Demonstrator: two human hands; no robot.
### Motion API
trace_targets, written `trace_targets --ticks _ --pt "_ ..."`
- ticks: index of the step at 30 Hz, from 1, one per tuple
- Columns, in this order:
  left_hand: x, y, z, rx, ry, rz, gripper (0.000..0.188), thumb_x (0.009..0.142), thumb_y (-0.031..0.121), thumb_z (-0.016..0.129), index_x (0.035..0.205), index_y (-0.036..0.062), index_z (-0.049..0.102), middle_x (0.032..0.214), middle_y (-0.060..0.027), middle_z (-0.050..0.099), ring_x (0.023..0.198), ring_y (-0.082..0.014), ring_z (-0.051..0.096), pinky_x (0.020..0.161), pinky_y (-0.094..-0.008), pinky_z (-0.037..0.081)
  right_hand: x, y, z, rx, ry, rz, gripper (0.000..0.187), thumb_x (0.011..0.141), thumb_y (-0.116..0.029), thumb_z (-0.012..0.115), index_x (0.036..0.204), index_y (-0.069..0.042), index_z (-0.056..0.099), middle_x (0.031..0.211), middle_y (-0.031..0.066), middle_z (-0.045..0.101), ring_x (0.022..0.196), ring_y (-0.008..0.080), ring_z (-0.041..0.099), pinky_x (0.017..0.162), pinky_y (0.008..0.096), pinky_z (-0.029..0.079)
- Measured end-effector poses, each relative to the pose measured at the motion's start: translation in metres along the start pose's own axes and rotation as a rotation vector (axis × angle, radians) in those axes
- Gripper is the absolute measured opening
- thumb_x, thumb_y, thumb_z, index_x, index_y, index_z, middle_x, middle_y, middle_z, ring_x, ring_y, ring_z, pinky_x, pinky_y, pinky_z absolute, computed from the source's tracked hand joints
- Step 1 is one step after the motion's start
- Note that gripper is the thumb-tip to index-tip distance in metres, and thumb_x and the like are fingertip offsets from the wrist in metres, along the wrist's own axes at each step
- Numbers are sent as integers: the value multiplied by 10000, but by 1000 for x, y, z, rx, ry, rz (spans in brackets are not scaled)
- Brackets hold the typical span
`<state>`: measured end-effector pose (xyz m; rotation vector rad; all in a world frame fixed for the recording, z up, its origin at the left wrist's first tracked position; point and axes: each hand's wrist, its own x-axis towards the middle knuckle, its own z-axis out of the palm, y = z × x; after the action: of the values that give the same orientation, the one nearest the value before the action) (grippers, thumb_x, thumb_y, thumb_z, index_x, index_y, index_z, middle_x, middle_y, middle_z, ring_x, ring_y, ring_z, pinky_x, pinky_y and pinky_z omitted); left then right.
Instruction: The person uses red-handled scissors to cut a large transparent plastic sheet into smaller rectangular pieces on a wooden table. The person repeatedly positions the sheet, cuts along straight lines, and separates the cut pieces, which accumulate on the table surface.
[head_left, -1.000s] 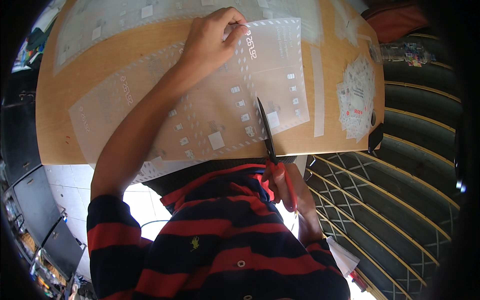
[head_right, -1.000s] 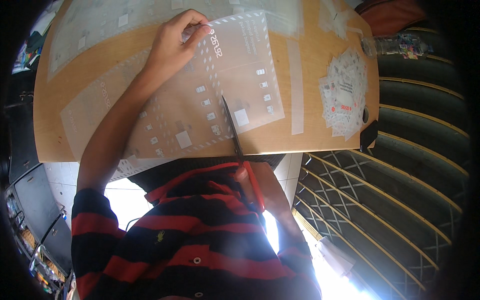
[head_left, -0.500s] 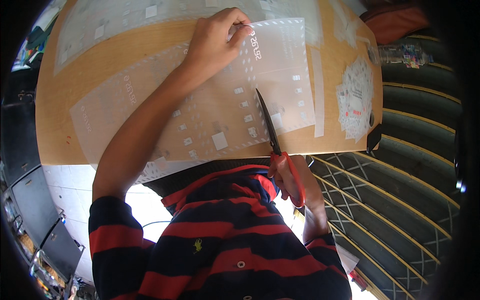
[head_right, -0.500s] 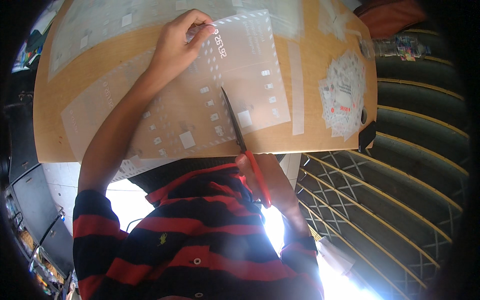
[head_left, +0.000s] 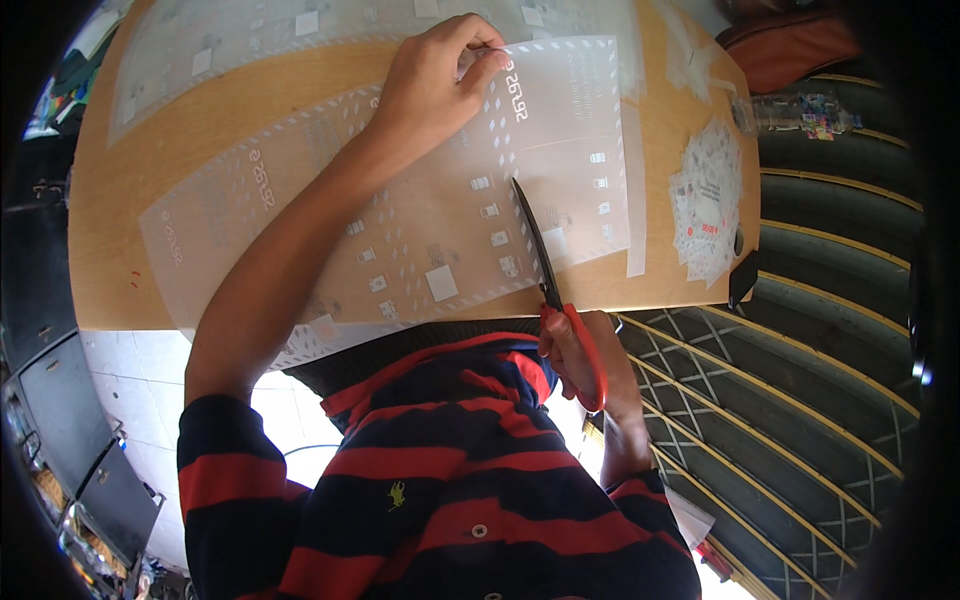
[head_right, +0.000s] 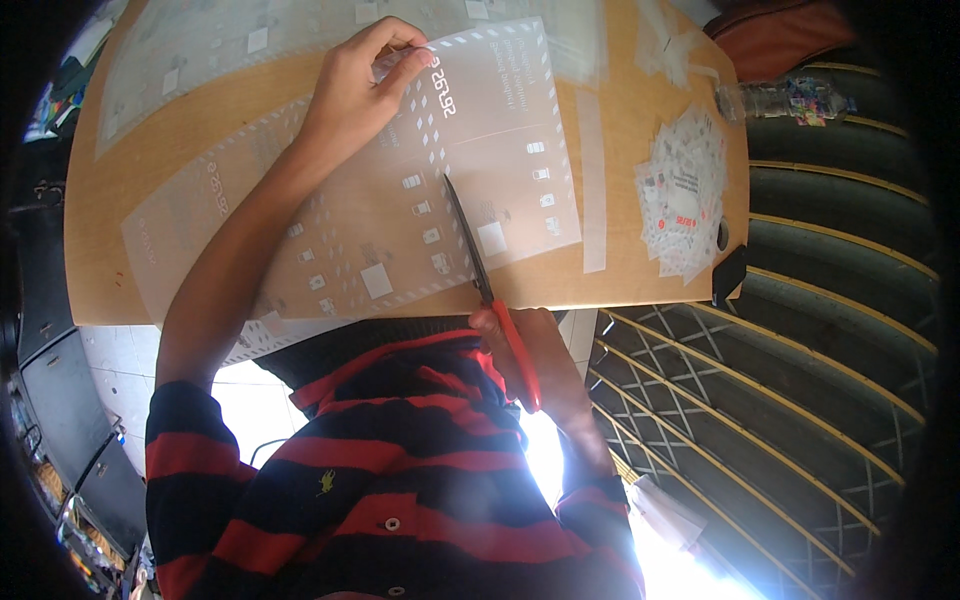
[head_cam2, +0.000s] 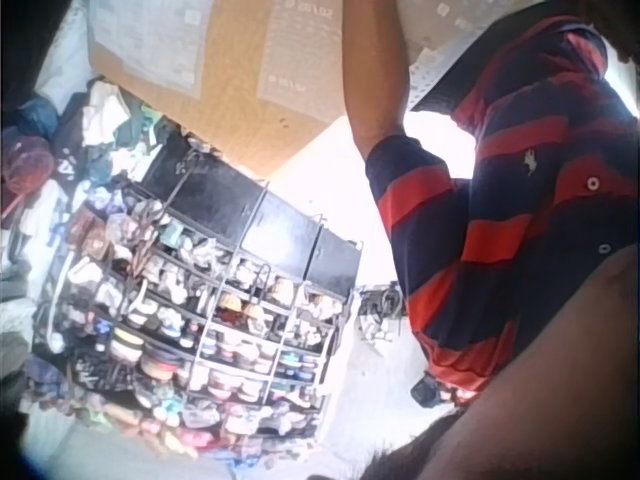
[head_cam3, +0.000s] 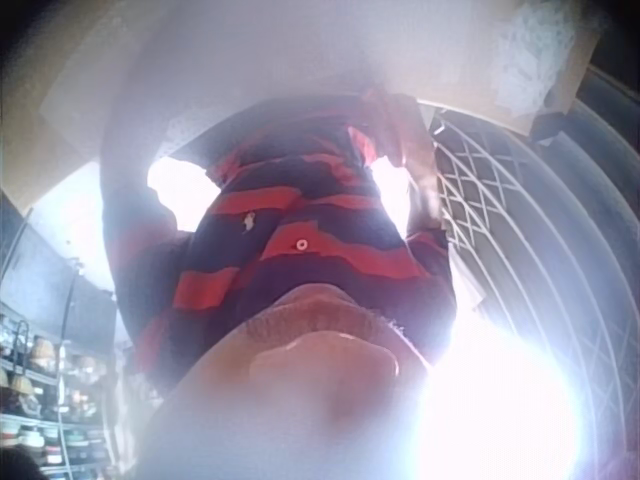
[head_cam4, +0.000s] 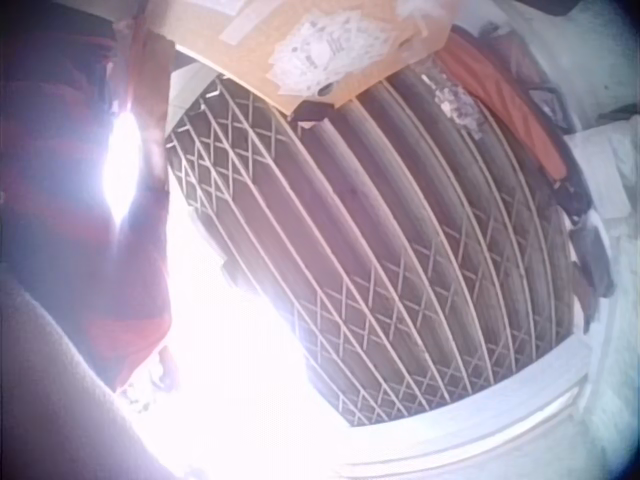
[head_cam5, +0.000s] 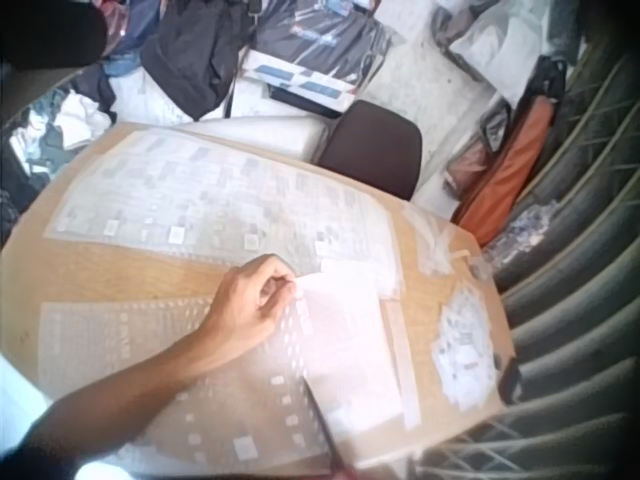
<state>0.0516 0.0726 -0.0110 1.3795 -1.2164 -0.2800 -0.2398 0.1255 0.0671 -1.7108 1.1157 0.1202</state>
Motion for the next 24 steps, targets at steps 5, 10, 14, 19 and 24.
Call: trace_targets --ticks 5,10,14,19,24 --pt "4 10 -4 -66 1 -26 140 913 123 669 966 3 618 878 -80 693 797 -157 643 747 -279 499 -2 13 11 -4 128 -134 770 894 -697 475 727 43 605 513 57 478 420 135 480 376 276 383" --pt "9 21 -13 -155 -74 -88 141 935 108 654 996 -10 608 891 -51 677 832 -92 611 781 -237 477 -9 17 12 10 58 -222 730 874 -697 522 756 19 598 582 128 573 524 260 593 529 365 462" --pt "10 26 -17 -207 -87 -44 137 941 105 645 1001 -10 603 898 -49 669 839 -88 602 787 -237 473 -9 22 15 56 48 -249 793 823 -765 515 775 23 589 570 120 559 513 245 587 514 362 453" --pt "9 36 -23 -287 -112 -79 133 941 105 645 1003 -6 603 907 -31 657 838 -77 587 785 -235 465 -10 22 18 96 32 -273 809 811 -776 522 829 30 589 601 135 576 553 287 608 544 379 465" --pt "5 51 -25 -339 -134 -87 124 941 105 640 998 0 606 907 -22 653 838 -74 584 779 -227 455 -8 24 20 108 12 -311 786 820 -753 539 865 30 590 652 163 595 611 350 619 588 407 476"
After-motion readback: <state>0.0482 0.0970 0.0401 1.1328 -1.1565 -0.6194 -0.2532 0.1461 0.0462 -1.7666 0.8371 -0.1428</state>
